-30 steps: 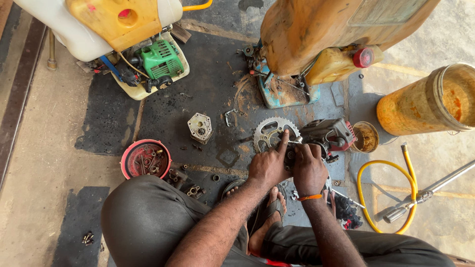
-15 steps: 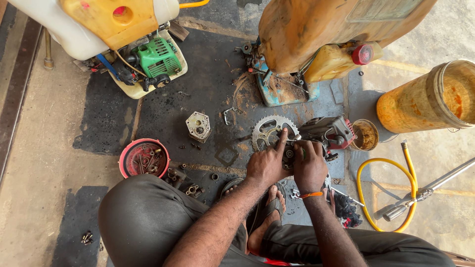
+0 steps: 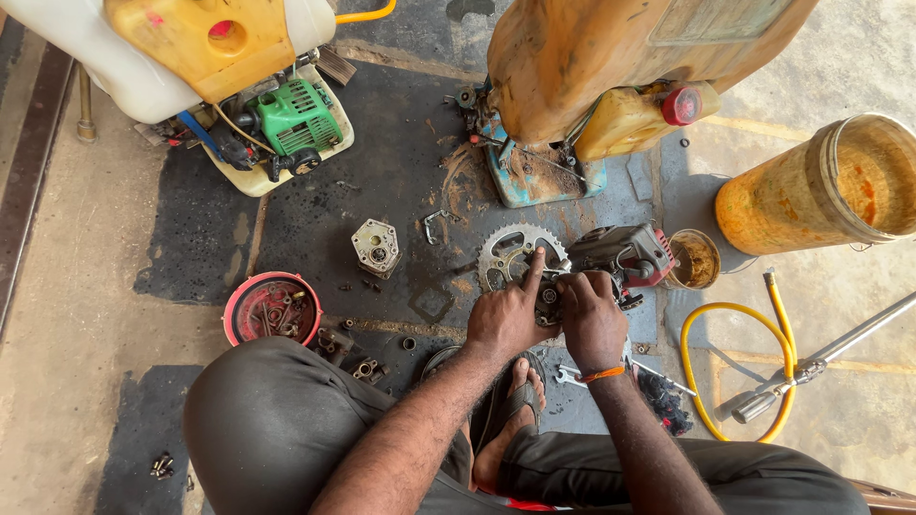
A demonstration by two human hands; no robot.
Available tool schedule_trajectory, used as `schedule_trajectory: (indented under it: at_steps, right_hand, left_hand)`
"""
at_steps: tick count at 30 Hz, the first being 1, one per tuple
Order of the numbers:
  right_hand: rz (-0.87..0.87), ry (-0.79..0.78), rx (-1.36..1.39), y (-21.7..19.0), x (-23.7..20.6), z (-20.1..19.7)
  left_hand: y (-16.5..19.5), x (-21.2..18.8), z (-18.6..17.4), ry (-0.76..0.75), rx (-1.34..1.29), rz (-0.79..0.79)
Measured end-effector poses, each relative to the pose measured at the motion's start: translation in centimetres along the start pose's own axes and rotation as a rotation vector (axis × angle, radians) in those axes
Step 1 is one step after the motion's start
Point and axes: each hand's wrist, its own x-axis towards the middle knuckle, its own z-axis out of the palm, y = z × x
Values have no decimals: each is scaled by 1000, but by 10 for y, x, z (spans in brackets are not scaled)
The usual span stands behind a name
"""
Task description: The person sits on the floor and disassembles a small engine cylinder head. They use a wrench to loosen bolts, remove the cylinder head, and then use a metal rod to push out the piston pin and separate the piston from the connecting rod.
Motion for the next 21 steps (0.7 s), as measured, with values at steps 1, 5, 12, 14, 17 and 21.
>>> schedule_trajectory:
  at_steps: [1, 5, 12, 14, 17, 21]
  right_hand:
    - [41, 17, 18, 6, 0, 2]
    - [186, 315, 130, 38, -9, 3]
    - [549, -98, 495, 107, -51, -39]
    - [517, -155, 337, 116, -64, -49]
    - [570, -269, 346, 122, -77, -53]
    - [544, -345, 337, 124, -88, -49]
  left_hand:
    - [1, -1, 0, -18, 5, -7]
    - [2, -7, -1, 39, -10, 3]
    - [16, -17, -9, -46, 80, -19]
    - [23, -22, -12, -58, 93, -18]
    - [32, -27, -18, -53, 97, -19]
    - [40, -32, -29, -90, 175, -5]
